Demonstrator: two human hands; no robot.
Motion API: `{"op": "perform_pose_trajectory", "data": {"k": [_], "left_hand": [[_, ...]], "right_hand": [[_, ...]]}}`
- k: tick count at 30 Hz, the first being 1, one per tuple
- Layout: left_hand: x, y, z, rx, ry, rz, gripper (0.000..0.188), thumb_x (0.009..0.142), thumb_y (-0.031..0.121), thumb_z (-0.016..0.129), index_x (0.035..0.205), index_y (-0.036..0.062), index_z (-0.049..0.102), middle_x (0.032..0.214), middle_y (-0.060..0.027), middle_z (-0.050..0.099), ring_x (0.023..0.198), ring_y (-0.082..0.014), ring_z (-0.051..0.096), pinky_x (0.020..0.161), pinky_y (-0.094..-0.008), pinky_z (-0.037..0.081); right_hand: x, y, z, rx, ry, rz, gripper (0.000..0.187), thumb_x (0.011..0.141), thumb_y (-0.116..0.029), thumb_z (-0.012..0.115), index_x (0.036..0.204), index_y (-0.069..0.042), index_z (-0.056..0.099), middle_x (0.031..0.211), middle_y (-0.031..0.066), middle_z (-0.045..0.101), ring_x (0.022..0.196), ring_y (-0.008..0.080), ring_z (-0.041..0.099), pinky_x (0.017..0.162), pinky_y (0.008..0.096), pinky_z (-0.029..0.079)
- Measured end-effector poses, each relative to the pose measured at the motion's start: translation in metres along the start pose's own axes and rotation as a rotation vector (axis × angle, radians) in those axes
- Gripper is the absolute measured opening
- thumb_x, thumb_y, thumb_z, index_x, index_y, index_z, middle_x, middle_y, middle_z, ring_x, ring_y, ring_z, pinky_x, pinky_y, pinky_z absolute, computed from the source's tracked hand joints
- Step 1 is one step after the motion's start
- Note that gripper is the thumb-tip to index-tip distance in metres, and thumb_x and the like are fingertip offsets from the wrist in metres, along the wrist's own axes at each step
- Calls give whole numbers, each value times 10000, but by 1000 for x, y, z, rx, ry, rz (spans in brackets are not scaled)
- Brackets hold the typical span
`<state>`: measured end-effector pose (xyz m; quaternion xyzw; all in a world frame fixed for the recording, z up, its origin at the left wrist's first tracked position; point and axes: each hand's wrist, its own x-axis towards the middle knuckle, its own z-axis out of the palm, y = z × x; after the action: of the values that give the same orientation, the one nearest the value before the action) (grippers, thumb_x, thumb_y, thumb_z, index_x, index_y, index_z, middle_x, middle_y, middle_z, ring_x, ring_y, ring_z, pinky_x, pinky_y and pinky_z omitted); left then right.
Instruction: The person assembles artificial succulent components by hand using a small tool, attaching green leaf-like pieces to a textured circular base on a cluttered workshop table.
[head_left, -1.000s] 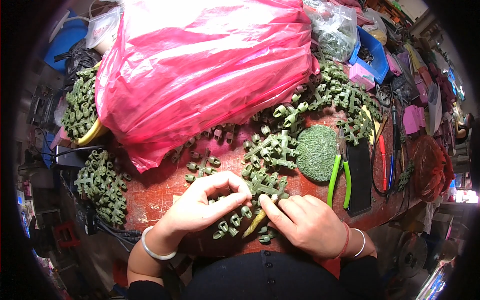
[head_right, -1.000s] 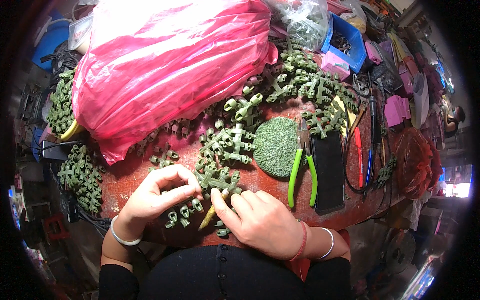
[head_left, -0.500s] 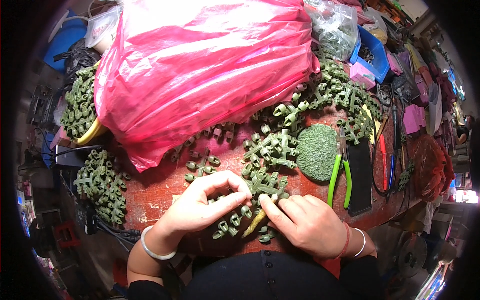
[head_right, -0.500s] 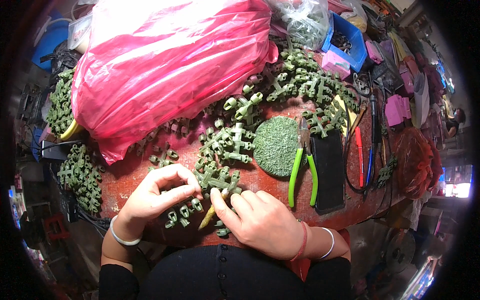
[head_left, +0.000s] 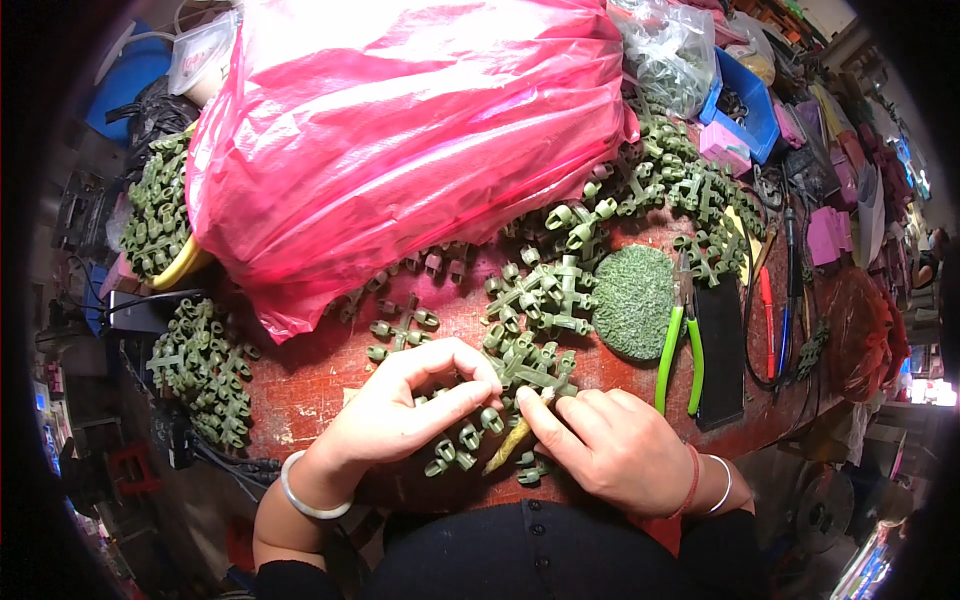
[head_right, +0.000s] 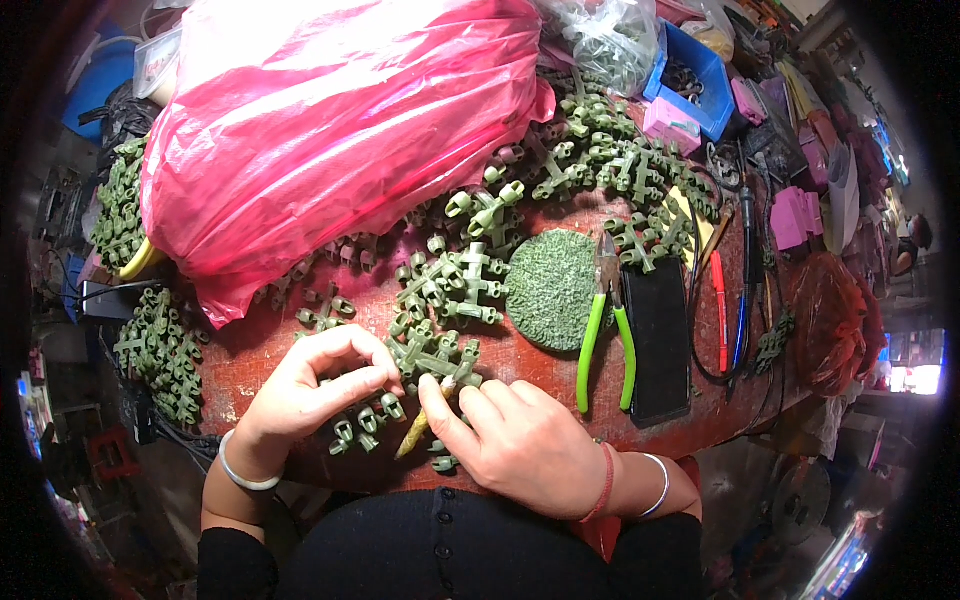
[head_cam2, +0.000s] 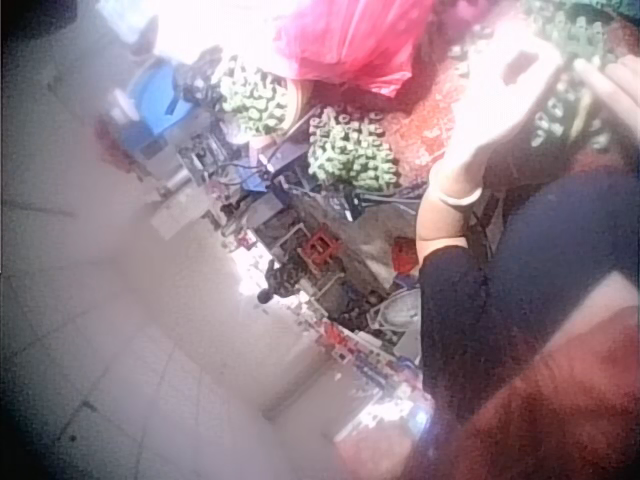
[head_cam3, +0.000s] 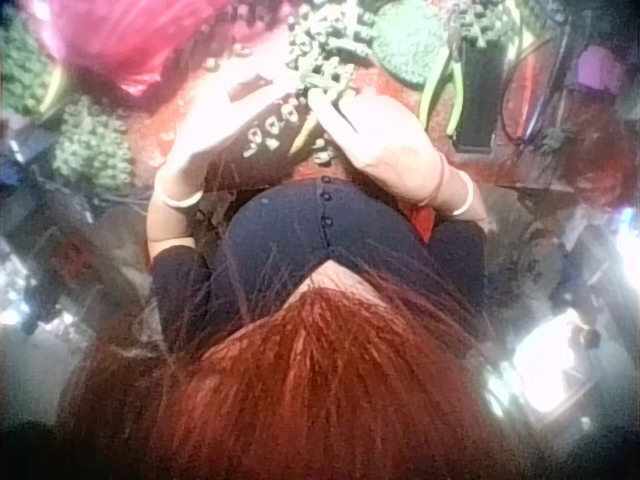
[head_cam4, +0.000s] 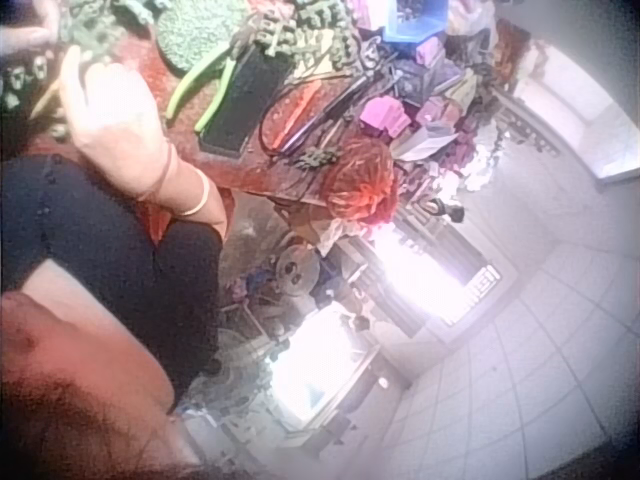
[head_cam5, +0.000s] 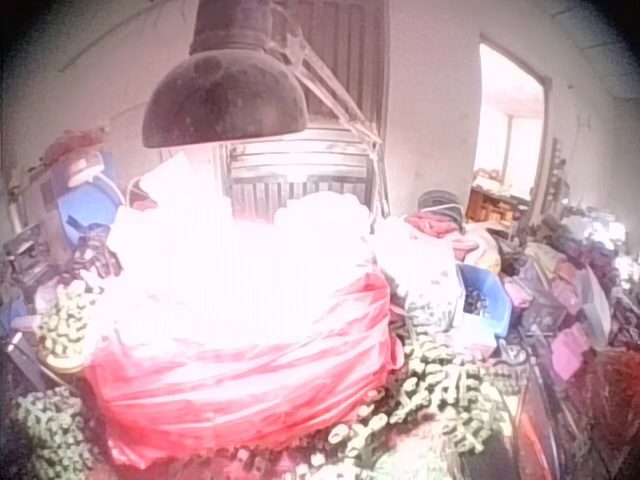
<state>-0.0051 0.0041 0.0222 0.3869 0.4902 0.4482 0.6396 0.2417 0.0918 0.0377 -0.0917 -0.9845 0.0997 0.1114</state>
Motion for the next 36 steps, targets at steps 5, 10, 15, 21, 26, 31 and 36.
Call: {"op": "perform_pose_trajectory", "data": {"k": [5,10,15,21,26,31,36], "left_hand": [[1,-4,0,9,14,27,90,1041,80,632,1088,7,659,1014,-37,693,950,-99,650,871,-270,527],[1,-3,-1,29,30,31,90,1041,77,626,1085,5,656,1024,-43,693,953,-105,655,878,-275,531],[2,-2,0,9,52,33,88,1037,75,631,1082,5,660,1018,-46,695,955,-108,662,880,-280,535],[3,-2,0,16,71,18,79,1028,69,636,1076,14,667,1005,-54,709,948,-128,675,873,-283,526],[2,-2,0,4,63,16,84,1036,75,634,1072,7,667,1010,-43,695,950,-107,663,875,-281,536],[2,-2,-1,4,62,8,89,1037,81,634,1073,7,667,1011,-43,694,951,-107,663,875,-280,535],[3,-1,0,9,62,15,85,1038,82,633,1068,9,665,1003,-37,690,942,-105,659,869,-277,532]], "right_hand": [[1,0,-1,-4,-2,-5,503,858,-143,615,1331,28,622,832,32,530,741,147,573,640,279,455],[1,-2,0,-13,-2,-26,495,867,-151,602,1330,22,624,839,30,533,754,144,572,635,273,448],[-1,-4,0,-14,-8,-36,493,869,-162,595,1330,9,628,844,28,534,761,146,569,638,272,446],[-2,-6,-5,37,-80,-11,535,856,-154,608,1369,-1,618,975,89,623,803,186,615,683,303,488],[-2,-7,-5,36,-80,-13,535,859,-160,608,1370,-5,618,978,86,623,807,185,615,687,303,488],[-2,-7,-5,47,-93,-4,528,864,-163,605,1368,-9,618,974,80,616,810,181,610,691,301,486],[-2,-6,-2,29,-57,-18,507,863,-169,600,1344,-10,625,919,53,579,801,166,596,675,289,474]]}}
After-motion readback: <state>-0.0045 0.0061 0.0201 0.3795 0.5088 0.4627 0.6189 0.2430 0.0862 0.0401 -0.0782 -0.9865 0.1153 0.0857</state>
